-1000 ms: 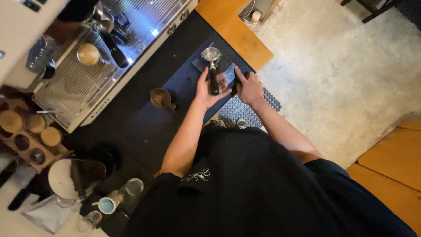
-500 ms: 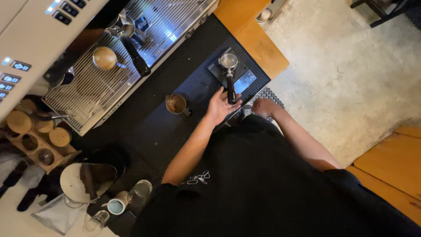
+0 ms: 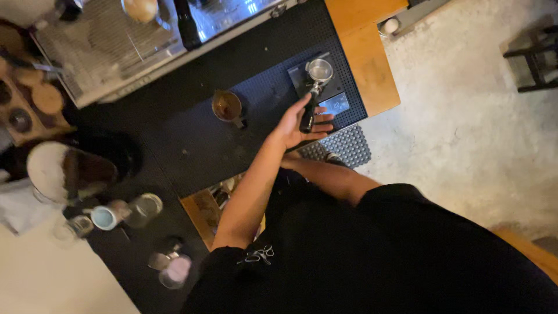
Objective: The person prepares espresso by grinding coffee beans into a portafilter, weighing the dose on a digital scale, tamping the grounds, and using a commercial espresso machine to brew the coffee.
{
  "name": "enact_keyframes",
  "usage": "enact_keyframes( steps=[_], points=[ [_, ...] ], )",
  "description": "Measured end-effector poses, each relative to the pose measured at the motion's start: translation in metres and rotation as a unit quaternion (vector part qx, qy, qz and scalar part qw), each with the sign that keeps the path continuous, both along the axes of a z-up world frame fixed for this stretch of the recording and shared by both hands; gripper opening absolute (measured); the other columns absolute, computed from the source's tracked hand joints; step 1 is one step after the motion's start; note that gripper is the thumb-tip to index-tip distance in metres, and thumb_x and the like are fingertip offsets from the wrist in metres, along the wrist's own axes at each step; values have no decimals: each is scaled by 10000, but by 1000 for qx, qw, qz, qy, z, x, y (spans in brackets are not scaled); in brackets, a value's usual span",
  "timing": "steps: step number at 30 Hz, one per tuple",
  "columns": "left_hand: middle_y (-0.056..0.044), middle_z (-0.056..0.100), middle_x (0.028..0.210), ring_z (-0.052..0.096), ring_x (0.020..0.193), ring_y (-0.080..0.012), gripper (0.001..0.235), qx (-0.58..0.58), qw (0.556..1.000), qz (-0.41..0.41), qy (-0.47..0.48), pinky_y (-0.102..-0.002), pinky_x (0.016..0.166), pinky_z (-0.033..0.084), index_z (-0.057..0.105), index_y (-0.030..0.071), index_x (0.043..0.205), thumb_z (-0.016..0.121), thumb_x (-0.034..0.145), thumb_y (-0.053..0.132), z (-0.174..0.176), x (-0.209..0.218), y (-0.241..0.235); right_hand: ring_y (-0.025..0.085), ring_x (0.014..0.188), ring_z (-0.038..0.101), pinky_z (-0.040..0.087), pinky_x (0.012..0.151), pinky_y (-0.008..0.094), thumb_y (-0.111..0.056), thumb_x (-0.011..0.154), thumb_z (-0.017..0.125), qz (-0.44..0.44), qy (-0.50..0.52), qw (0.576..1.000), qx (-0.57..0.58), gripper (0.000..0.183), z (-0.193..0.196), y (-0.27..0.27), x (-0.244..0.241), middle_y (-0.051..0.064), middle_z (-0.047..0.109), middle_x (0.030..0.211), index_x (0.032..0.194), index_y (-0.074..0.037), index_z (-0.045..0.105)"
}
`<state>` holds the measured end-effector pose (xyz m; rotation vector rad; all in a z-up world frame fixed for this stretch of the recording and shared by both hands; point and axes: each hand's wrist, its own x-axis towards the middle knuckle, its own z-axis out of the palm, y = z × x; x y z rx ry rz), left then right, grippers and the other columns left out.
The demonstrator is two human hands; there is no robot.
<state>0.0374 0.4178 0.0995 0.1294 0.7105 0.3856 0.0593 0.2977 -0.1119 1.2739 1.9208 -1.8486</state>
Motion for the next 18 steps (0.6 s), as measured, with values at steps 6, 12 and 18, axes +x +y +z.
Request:
enact_keyframes(
  steps=[6,12,18],
  points=[
    [-246,692,1275,722,1085,-414,959,-3,999,48,20,-532,906,608,558,-53,1350,498,855,766,0,2,-10,318,1133,714,557,980,430,-547,923,607,-148,-27,988,39,590,-18,-54,39,193,745,1222,1286,-92,706],
    [-265,671,1339,726,1133,-404,955,21,988,149,-16,-508,946,605,553,-54,1377,549,853,745,-10,17,-17,349,1075,695,553,936,423,-620,774,820,20,67,997,26,849,-23,-47,185,233,703,1216,1311,9,625],
    [-225,683,1284,750,968,-304,811,18,981,176,-73,-430,816,639,555,-66,1346,601,925,626,-35,11,-17,294,1050,674,552,904,417,-613,712,875,122,-41,991,-22,856,36,-22,324,162,704,1149,1282,-12,660]
  ],
)
